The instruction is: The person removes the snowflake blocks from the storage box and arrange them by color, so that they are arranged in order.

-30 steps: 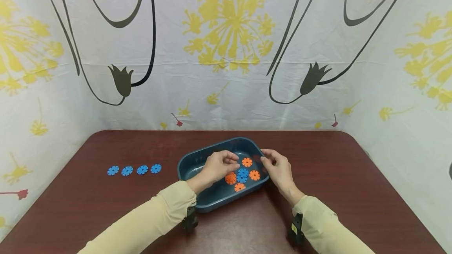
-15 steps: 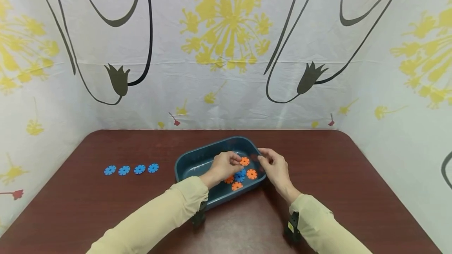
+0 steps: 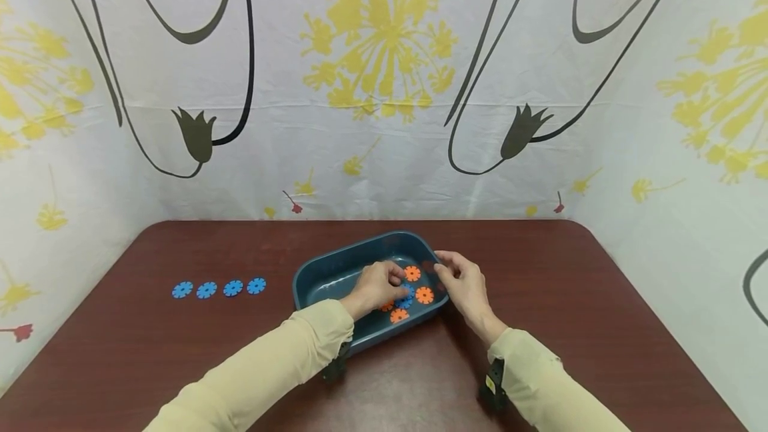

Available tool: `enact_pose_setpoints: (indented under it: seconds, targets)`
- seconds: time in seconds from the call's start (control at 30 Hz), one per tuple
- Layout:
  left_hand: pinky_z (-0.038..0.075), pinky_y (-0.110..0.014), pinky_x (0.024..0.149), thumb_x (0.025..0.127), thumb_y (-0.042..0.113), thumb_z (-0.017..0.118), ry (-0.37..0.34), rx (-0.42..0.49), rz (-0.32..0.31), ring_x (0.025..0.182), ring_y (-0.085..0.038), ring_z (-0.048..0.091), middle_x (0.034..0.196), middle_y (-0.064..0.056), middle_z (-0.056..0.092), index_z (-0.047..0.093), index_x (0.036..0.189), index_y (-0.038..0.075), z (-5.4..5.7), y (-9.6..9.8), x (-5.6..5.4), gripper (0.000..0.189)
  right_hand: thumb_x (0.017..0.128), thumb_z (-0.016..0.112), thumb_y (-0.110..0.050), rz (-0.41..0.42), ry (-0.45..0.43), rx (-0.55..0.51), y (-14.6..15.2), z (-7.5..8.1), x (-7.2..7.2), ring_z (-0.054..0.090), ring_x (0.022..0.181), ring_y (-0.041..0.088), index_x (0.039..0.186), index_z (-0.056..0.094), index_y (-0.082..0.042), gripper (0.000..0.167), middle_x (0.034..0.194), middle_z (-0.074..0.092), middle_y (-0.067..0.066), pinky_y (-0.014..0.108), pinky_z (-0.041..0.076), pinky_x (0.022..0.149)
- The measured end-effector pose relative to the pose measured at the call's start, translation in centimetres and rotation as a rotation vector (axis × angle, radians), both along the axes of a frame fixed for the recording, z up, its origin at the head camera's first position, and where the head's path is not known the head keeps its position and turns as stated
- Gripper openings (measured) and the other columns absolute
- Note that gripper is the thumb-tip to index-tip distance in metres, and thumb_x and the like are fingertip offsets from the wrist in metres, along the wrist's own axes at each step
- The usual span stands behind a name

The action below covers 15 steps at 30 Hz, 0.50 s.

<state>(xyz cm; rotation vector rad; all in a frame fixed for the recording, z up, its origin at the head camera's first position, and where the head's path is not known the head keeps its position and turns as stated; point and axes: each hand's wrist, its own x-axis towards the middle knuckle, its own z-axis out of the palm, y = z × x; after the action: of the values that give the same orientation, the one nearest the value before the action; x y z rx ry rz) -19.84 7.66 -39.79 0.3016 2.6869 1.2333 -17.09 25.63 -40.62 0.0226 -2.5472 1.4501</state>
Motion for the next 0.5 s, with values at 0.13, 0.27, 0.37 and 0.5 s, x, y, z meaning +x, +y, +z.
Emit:
enact_pose_setpoints:
  seconds: [0.13, 0.27, 0.37, 0.5]
  targets:
    - [0.051, -0.029, 0.076, 0.074, 0.019, 0.081, 0.012, -0.018, -0.006, 0.083, -0.013, 0.061, 0.091, -0.002, 0.068, 0.070, 0.100, 0.008, -0.17, 0.13, 0.04, 0.030, 0.094, 0.058, -0.020, -0.006, -0.018, -0.007, -0.05, -0.06, 0.01, 0.049, 0.065, 0.016, 0.123, 0.060, -0.010, 0.030, 0.084, 0.056, 0.018, 0.023, 0.041, 0.052]
    - [0.051, -0.029, 0.076, 0.074, 0.020, 0.081, 0.018, -0.028, -0.012, 0.084, -0.014, 0.061, 0.091, -0.002, 0.068, 0.070, 0.100, 0.008, -0.30, 0.22, 0.05, 0.031, 0.094, 0.058, -0.021, -0.011, -0.024, -0.005, -0.04, -0.12, -0.02, 0.049, 0.067, 0.017, 0.123, 0.060, -0.010, 0.030, 0.084, 0.056, 0.017, 0.023, 0.042, 0.053]
    - [0.051, -0.029, 0.076, 0.075, 0.020, 0.080, 0.022, -0.047, -0.018, 0.083, -0.013, 0.060, 0.091, -0.003, 0.067, 0.070, 0.101, 0.008, -0.39, 0.27, 0.02, 0.031, 0.095, 0.058, -0.021, -0.011, -0.022, 0.000, -0.03, -0.10, -0.03, 0.050, 0.067, 0.016, 0.123, 0.060, -0.010, 0.030, 0.082, 0.055, 0.015, 0.022, 0.043, 0.054]
    - [0.050, -0.030, 0.076, 0.075, 0.019, 0.080, 0.053, -0.086, -0.035, 0.082, -0.014, 0.058, 0.090, -0.002, 0.066, 0.070, 0.100, 0.007, -0.48, 0.32, 0.04, 0.030, 0.095, 0.058, -0.021, -0.012, -0.017, 0.001, -0.02, 0.01, -0.01, 0.049, 0.068, 0.015, 0.123, 0.060, -0.009, 0.031, 0.082, 0.055, 0.014, 0.022, 0.043, 0.054]
